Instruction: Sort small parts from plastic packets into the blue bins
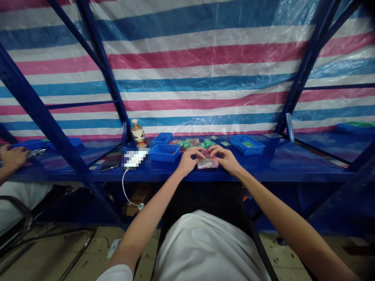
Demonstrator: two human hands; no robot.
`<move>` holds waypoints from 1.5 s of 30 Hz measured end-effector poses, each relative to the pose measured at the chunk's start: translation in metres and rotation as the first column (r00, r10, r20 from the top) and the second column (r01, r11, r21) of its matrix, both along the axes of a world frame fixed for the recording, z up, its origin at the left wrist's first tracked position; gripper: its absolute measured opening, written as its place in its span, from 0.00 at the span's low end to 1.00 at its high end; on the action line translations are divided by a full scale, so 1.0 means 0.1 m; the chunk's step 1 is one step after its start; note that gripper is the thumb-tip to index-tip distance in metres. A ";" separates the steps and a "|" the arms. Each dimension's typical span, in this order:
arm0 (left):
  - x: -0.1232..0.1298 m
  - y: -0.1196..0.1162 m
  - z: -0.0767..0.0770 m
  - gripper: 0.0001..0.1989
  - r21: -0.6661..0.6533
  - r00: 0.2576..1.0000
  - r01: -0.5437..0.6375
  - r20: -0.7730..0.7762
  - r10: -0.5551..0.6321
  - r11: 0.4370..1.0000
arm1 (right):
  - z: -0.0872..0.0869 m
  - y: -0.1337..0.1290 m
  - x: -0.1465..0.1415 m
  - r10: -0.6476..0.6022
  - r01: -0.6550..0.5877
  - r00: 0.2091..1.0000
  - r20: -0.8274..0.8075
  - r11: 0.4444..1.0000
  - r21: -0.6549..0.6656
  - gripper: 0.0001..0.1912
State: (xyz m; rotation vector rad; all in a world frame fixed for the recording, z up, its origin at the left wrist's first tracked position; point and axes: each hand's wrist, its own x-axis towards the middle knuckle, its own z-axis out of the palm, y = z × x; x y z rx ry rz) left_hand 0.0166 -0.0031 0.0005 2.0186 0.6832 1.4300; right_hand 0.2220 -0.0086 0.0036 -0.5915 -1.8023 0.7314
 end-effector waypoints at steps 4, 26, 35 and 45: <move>0.00 -0.05 0.05 0.09 0.121 0.991 -0.100 -0.075 0.109 0.988 | 0.03 -0.01 0.02 -0.079 0.072 0.995 0.052 0.990 0.120 0.05; 0.04 -0.01 -0.06 0.18 -0.243 0.996 -0.080 -0.060 0.068 0.967 | -0.08 0.03 -0.03 0.052 -0.013 0.993 0.103 0.935 -0.354 0.18; 0.00 -0.04 -0.04 0.25 -0.313 0.993 -0.063 -0.113 0.029 0.948 | -0.04 -0.03 -0.03 0.042 0.024 0.985 0.170 0.930 -0.366 0.23; 0.05 -0.02 -0.06 0.22 -0.240 0.996 -0.092 -0.041 0.084 0.966 | -0.06 0.00 -0.04 0.082 -0.074 0.997 0.007 0.932 -0.355 0.20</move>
